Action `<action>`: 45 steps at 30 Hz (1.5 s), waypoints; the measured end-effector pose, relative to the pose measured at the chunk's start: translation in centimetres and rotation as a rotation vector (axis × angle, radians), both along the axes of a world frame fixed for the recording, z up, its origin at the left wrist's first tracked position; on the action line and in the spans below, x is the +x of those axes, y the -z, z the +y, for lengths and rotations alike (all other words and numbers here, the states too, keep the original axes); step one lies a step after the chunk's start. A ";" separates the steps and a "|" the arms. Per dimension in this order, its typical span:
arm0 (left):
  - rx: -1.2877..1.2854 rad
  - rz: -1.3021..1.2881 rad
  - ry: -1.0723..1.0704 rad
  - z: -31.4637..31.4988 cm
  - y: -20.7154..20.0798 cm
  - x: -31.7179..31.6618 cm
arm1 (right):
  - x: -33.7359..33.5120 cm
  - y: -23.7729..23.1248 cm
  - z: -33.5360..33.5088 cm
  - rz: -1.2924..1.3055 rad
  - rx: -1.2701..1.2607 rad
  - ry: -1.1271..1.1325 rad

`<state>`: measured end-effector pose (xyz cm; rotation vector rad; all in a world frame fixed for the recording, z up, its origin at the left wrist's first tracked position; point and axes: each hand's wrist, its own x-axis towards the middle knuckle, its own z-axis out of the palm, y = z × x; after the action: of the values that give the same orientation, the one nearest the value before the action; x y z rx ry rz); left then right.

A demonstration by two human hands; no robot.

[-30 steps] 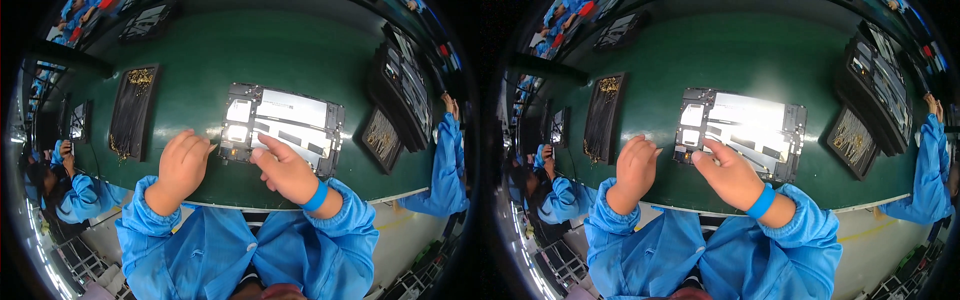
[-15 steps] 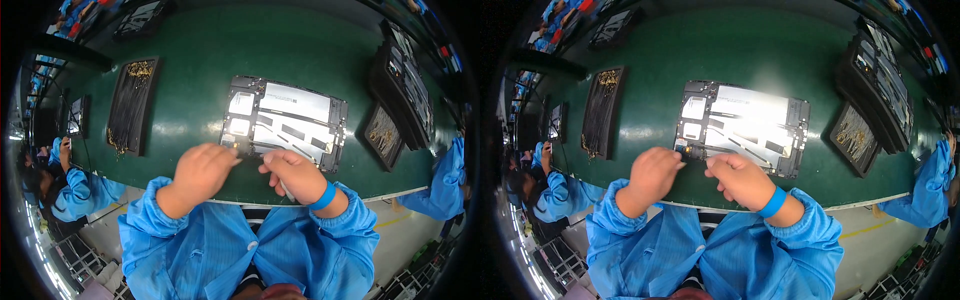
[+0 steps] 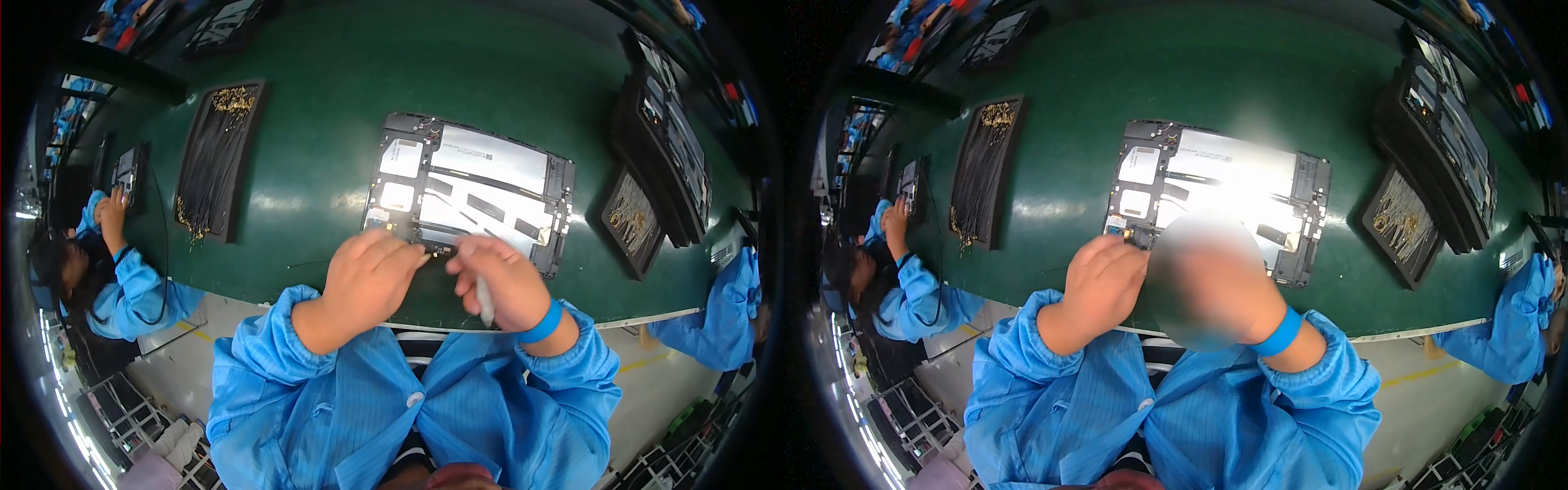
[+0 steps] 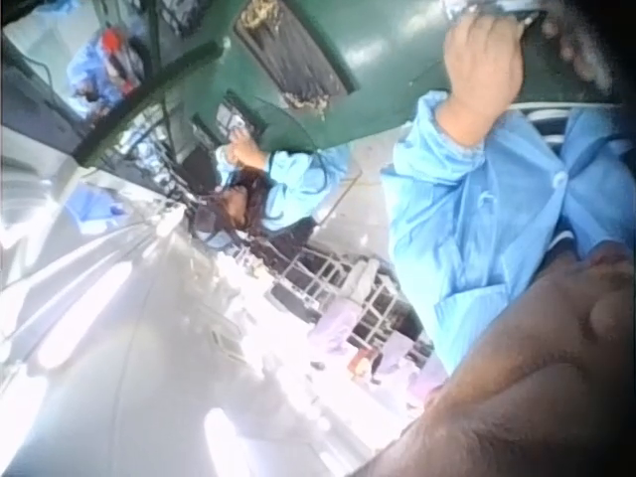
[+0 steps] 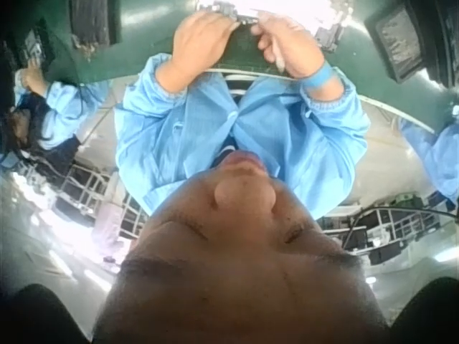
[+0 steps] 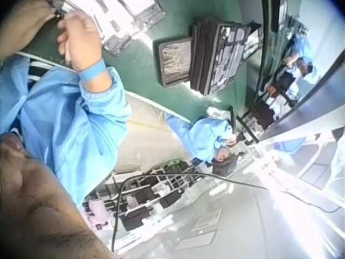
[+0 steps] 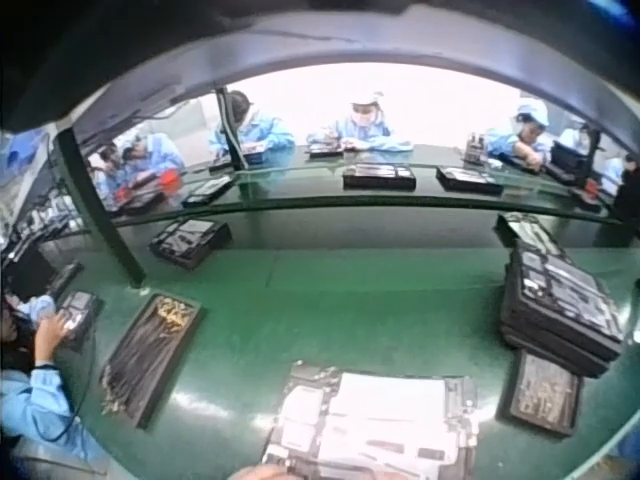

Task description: The person assembles internal components of a tablet device by placing a battery, flex cables, and internal boards into a tablet chassis, securing them with adhesive tape. The components are manipulated by hand and with a plastic spudger and tweezers.

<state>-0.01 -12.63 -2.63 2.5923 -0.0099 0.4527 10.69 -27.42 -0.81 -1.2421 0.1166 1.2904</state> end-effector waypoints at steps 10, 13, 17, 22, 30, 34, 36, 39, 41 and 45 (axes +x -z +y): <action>0.053 0.049 -0.058 -0.1 1.0 0.6 | 0.1 0.5 2.0 -0.427 0.030 0.257; 0.080 0.057 -0.059 -0.2 1.0 0.6 | -0.8 1.9 2.2 -0.824 0.025 0.332; 0.121 -0.023 -0.054 -0.2 1.0 0.9 | -1.3 3.0 1.9 -0.905 0.045 0.381; 0.114 -0.001 -0.057 -0.2 1.1 0.7 | -1.6 3.3 2.1 -0.987 0.057 0.396; 0.133 0.047 -0.069 -0.4 1.0 0.7 | -1.5 3.7 2.3 -1.043 0.089 0.404; 0.146 0.011 -0.062 -0.3 1.0 0.7 | -1.4 3.9 2.3 -1.084 0.074 0.386; 0.124 0.036 -0.069 -0.4 0.9 0.7 | -1.4 3.8 2.3 -1.086 0.076 0.369; 0.128 0.058 -0.067 -0.4 0.8 0.7 | -1.6 3.5 2.4 -1.085 0.077 0.363; 0.120 0.027 -0.069 -0.4 1.0 0.6 | -1.6 3.3 2.4 -1.080 0.077 0.374; 0.117 0.042 -0.067 -0.4 0.9 0.6 | -1.2 2.1 2.6 -1.171 0.052 0.211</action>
<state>0.62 -13.04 -3.52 2.7229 0.0666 0.4333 9.51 -24.81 -2.95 -1.7001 -0.6039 0.2442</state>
